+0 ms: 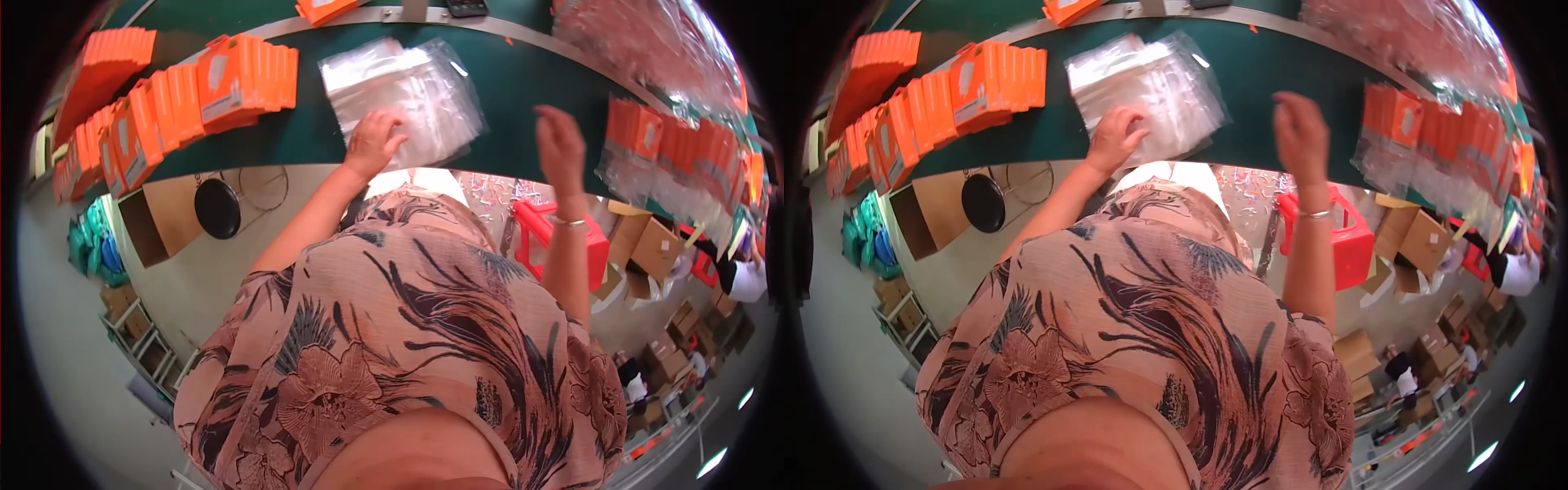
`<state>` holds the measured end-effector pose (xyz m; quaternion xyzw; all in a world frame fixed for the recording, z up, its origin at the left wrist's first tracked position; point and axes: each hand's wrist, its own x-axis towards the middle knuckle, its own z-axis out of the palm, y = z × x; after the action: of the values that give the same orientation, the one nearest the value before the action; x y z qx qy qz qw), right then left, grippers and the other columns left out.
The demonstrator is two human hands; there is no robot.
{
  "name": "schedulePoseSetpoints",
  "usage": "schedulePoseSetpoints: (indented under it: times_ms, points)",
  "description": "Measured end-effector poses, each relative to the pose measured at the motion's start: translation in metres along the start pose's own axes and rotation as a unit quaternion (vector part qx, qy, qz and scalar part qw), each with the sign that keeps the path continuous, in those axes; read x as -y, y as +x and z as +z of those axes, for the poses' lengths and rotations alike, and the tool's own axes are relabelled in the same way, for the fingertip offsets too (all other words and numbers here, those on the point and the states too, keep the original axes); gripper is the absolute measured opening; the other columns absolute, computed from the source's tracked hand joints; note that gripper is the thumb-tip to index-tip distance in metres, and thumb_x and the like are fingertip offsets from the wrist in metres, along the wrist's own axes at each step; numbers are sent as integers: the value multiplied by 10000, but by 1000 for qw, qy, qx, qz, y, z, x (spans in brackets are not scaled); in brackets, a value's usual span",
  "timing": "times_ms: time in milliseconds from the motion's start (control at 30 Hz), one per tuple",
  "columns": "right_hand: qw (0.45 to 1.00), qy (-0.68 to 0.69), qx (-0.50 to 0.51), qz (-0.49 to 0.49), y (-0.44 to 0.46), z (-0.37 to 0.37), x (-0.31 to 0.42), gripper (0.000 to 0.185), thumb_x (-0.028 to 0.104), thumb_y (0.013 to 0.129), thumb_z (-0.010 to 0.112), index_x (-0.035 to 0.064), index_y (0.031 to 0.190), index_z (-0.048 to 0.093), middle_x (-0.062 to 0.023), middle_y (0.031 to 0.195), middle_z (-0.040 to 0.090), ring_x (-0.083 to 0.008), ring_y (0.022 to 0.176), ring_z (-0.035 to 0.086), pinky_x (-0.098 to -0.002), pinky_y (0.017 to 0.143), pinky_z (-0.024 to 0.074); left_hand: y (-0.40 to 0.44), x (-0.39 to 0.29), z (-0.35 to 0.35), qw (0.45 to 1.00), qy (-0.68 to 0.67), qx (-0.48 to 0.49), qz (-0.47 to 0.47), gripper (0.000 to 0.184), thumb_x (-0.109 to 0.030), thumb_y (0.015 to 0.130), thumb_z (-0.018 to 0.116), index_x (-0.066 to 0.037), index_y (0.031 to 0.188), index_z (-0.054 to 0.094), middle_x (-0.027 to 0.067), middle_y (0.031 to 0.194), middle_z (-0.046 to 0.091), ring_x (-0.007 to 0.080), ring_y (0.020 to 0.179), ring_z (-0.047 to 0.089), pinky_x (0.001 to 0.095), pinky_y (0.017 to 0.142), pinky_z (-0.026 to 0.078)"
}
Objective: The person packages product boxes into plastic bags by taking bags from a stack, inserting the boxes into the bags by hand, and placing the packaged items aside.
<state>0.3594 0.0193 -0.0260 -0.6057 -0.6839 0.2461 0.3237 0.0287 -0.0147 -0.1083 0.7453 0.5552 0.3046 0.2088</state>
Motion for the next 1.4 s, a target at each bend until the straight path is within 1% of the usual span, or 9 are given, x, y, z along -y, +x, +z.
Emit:
schedulePoseSetpoints:
  times_ms: [167,267,533,667,900,967,1067,1167,1400]
  points:
    - [971,148,166,93,-55,100,30,234,149,863,650,78,1086,660,-51,862,648,-125,713,618,-256,612,493,4,21,12,994,-41,59,-79,94,-124,807,658,-49,857,632,87,822,612,258,822,600,358,735,480]
    - [871,249,283,315,-65,119,63,283,176,905,628,24,1143,626,-15,829,624,-84,691,606,-217,561,490,9,20,2,978,-97,75,-168,119,-156,814,671,-46,843,635,73,807,623,232,778,610,337,715,480]
    - [797,412,206,391,-47,182,93,244,232,864,693,26,985,649,13,672,560,-56,509,493,-205,399,366,14,8,-18,952,-198,52,-229,191,-221,838,687,-38,846,634,48,812,651,130,699,599,280,668,480]
    - [791,431,194,389,-43,194,93,177,241,859,703,90,833,616,34,619,526,-44,465,439,-202,387,329,7,10,-31,953,-207,-39,-217,192,-222,836,690,-38,857,638,53,793,648,133,700,602,287,667,486]
    - [789,425,218,387,-42,197,104,244,234,850,715,124,719,543,46,577,498,-46,457,427,-200,402,328,-10,32,-61,924,-249,201,-209,161,-188,836,677,-46,889,624,64,785,632,189,754,608,312,713,486]
    - [796,410,229,383,-42,192,93,254,235,847,720,129,709,535,47,571,494,-46,457,427,-199,406,331,-9,40,-70,944,-203,140,-219,150,-175,833,669,-43,881,616,74,784,630,211,772,607,327,720,485]
    - [827,295,324,352,-36,190,74,224,266,863,704,73,893,593,10,649,529,-59,484,459,-203,404,358,-11,49,-78,965,-116,30,-233,129,-147,827,651,-36,866,601,94,782,625,257,809,605,357,736,483]
    - [970,122,212,-6,-7,185,109,410,337,872,686,61,1151,565,-51,856,580,-85,626,538,-224,436,409,-19,53,-77,985,-78,-25,-154,95,-150,803,634,-66,813,588,125,801,637,339,825,608,432,730,491]
    - [945,163,263,104,92,253,288,663,452,880,621,-8,1319,432,-136,1091,602,-186,914,620,-275,587,526,-24,44,-61,988,-93,-27,-118,121,-141,790,647,-62,847,574,118,788,617,311,797,613,419,715,491]
